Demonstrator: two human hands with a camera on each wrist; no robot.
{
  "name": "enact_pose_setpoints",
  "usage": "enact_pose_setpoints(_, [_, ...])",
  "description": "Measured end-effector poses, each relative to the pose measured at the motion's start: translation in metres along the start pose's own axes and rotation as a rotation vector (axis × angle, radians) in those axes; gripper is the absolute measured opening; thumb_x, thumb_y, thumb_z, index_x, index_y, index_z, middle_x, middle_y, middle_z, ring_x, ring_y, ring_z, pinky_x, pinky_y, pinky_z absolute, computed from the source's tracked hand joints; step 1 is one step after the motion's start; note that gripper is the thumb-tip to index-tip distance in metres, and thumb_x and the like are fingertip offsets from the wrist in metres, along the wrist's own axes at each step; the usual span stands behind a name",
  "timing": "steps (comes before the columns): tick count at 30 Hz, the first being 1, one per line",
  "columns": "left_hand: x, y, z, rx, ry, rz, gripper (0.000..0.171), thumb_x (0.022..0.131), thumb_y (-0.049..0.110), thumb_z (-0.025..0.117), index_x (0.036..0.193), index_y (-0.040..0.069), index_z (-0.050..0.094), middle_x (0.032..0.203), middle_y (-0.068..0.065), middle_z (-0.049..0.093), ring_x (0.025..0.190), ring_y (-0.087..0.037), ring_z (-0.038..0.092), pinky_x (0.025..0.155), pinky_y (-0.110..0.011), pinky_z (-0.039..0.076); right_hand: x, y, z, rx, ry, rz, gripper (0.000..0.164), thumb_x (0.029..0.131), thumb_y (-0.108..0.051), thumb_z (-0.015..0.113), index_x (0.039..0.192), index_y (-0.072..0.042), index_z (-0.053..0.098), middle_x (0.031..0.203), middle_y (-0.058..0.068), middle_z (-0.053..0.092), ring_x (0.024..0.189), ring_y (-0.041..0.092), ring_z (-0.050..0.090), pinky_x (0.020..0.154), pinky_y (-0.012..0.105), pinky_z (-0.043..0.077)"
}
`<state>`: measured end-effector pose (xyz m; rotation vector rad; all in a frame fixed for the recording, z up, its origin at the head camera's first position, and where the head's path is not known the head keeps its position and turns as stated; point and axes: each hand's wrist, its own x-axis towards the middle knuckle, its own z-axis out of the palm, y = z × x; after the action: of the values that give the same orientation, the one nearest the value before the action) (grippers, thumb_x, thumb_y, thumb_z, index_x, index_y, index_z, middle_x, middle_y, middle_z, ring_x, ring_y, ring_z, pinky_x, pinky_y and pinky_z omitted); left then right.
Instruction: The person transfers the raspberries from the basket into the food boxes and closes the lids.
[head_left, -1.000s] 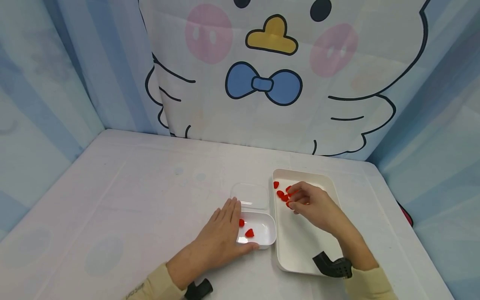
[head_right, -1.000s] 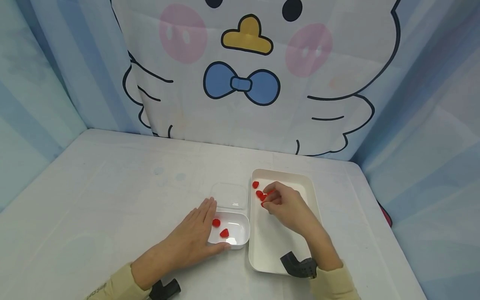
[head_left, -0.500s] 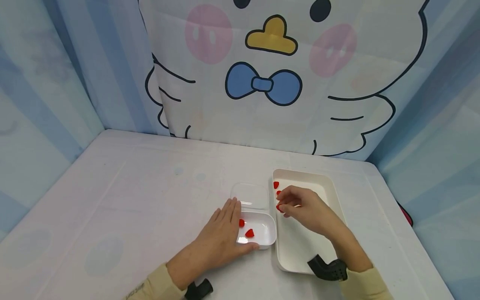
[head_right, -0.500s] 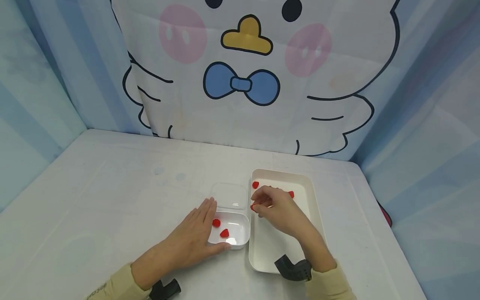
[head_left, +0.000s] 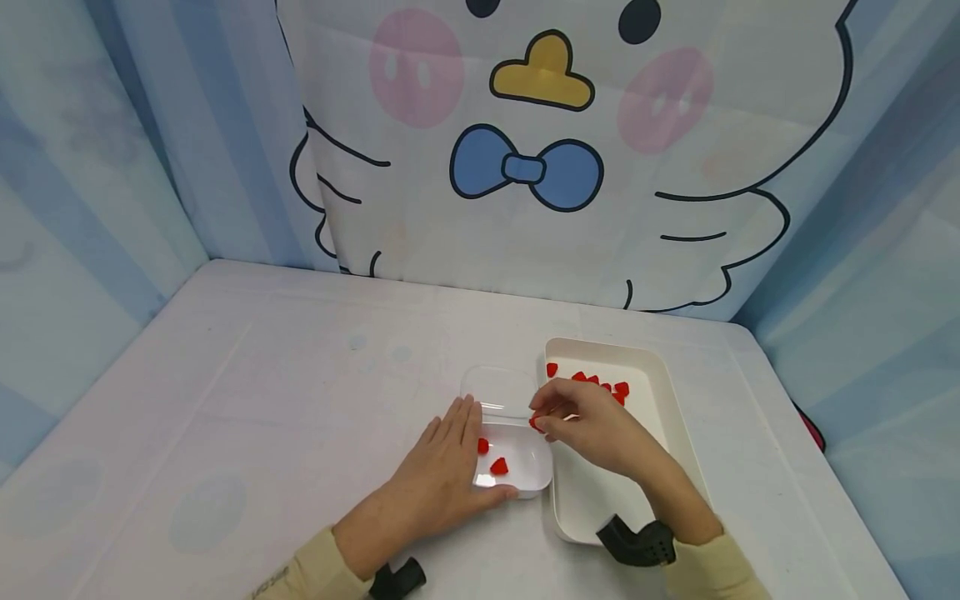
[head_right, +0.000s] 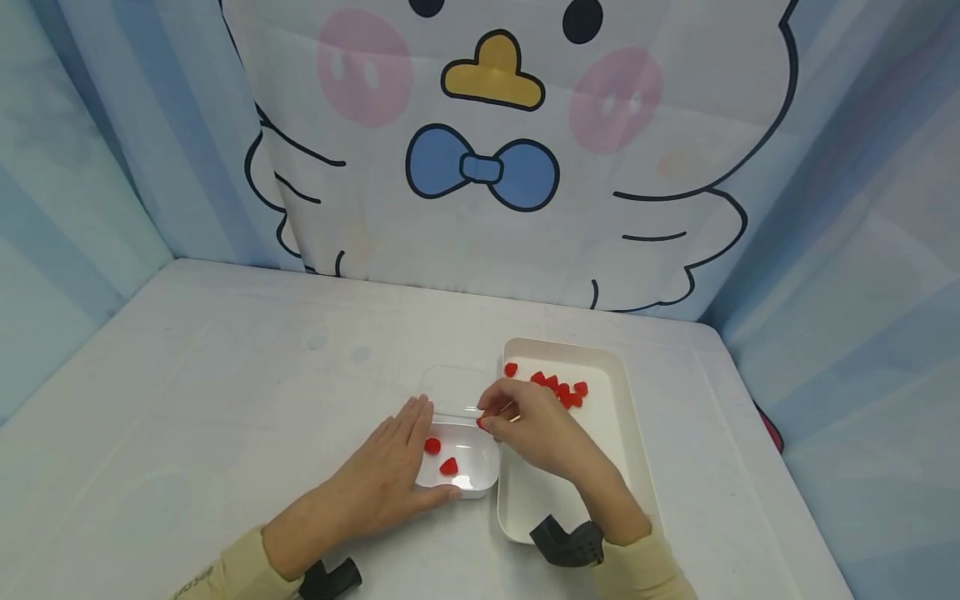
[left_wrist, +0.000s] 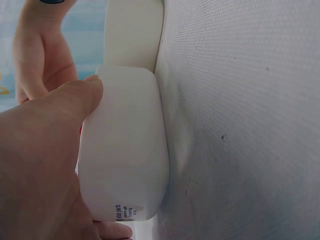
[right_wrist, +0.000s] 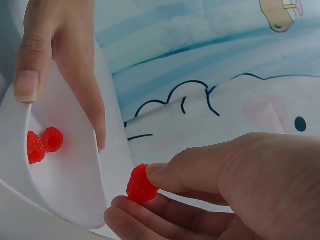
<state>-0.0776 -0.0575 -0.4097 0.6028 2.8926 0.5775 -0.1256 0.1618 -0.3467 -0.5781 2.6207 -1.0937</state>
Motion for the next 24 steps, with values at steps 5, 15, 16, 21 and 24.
enact_pose_setpoints(5, [0.0, 0.0, -0.001, 0.0, -0.008, 0.0, 0.11, 0.085, 0.073, 0.056, 0.156, -0.002, 0.017, 0.164, -0.018, 0.021, 0.153, -0.034, 0.02, 0.119, -0.053, 0.029, 0.002, -0.002, 0.006, -0.019, -0.013, -0.017, 0.013, 0.092, -0.007, 0.065, 0.104, -0.006, 0.068, 0.093, 0.001, 0.069, 0.084, 0.013, 0.065, 0.072, 0.02, 0.057])
enact_pose_setpoints(15, [0.0, 0.001, -0.001, -0.006, -0.008, -0.007, 0.11, 0.084, 0.073, 0.056, 0.156, 0.0, 0.017, 0.164, -0.018, 0.021, 0.153, -0.034, 0.02, 0.119, -0.053, 0.029, 0.003, -0.003, 0.021, -0.059, -0.036, -0.031, 0.012, 0.091, -0.008, 0.067, 0.103, -0.008, 0.069, 0.094, -0.002, 0.069, 0.086, 0.011, 0.065, 0.081, 0.025, 0.057])
enact_pose_setpoints(16, [0.0, 0.001, -0.001, -0.009, -0.008, -0.01, 0.111, 0.084, 0.073, 0.057, 0.156, 0.0, 0.017, 0.164, -0.018, 0.021, 0.153, -0.034, 0.02, 0.119, -0.054, 0.029, 0.003, -0.003, 0.022, -0.061, -0.038, -0.03, 0.012, 0.09, -0.007, 0.068, 0.103, -0.008, 0.069, 0.094, -0.002, 0.069, 0.086, 0.011, 0.065, 0.082, 0.026, 0.057])
enact_pose_setpoints(21, [0.001, 0.003, -0.001, 0.009, -0.007, -0.028, 0.112, 0.082, 0.075, 0.058, 0.157, 0.001, 0.017, 0.164, -0.017, 0.022, 0.153, -0.034, 0.02, 0.119, -0.057, 0.027, 0.003, -0.005, 0.027, -0.08, -0.039, -0.028, 0.012, 0.09, -0.006, 0.069, 0.101, -0.009, 0.069, 0.092, -0.003, 0.069, 0.085, 0.011, 0.065, 0.082, 0.028, 0.058])
enact_pose_setpoints(24, [0.001, 0.003, -0.001, 0.058, 0.007, -0.035, 0.114, 0.082, 0.078, 0.055, 0.156, 0.0, 0.019, 0.164, -0.016, 0.023, 0.153, -0.034, 0.021, 0.119, -0.059, 0.024, 0.002, -0.006, 0.029, -0.088, -0.039, -0.032, 0.011, 0.089, -0.005, 0.069, 0.1, -0.008, 0.07, 0.091, -0.002, 0.07, 0.084, 0.011, 0.065, 0.081, 0.028, 0.059])
